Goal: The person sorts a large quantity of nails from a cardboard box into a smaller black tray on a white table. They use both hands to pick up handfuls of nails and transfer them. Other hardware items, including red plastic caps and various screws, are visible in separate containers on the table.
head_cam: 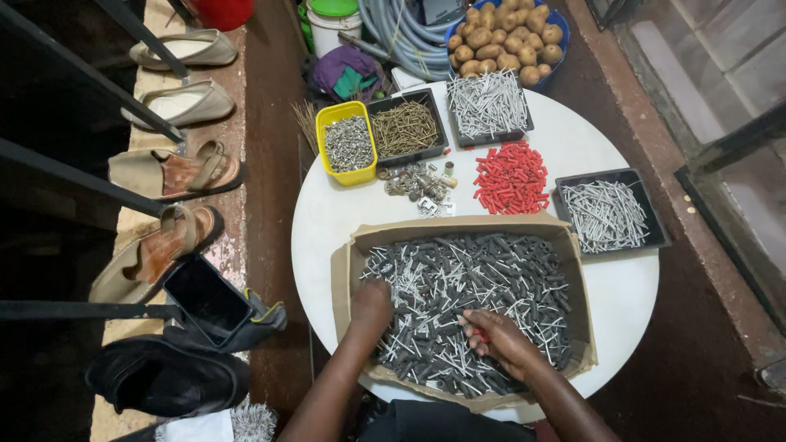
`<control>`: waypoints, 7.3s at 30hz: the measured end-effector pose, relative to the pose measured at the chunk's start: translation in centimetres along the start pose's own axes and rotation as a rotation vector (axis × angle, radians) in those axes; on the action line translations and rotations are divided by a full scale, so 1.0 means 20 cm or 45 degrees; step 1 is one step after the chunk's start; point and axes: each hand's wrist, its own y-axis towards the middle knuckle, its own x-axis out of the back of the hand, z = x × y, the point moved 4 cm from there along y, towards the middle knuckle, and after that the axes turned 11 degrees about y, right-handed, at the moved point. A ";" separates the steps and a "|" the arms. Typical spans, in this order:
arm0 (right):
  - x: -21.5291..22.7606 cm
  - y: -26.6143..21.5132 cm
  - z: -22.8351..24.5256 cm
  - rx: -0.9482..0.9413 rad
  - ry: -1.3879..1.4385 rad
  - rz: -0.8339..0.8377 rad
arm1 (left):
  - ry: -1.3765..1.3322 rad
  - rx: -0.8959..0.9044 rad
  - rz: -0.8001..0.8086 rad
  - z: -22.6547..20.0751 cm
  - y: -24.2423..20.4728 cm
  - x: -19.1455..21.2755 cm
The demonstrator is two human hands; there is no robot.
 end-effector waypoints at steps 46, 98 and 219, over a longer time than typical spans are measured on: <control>0.22 0.15 0.81 0.436 0.183 0.080 | -0.454 0.104 0.046 -0.34 -0.21 0.39; -0.45 0.13 0.30 0.259 -2.091 0.216 | -0.699 0.024 0.640 -0.44 -0.49 0.69; -0.21 0.21 0.28 1.224 -2.136 0.028 | -0.521 -0.150 0.191 -0.38 -0.19 0.54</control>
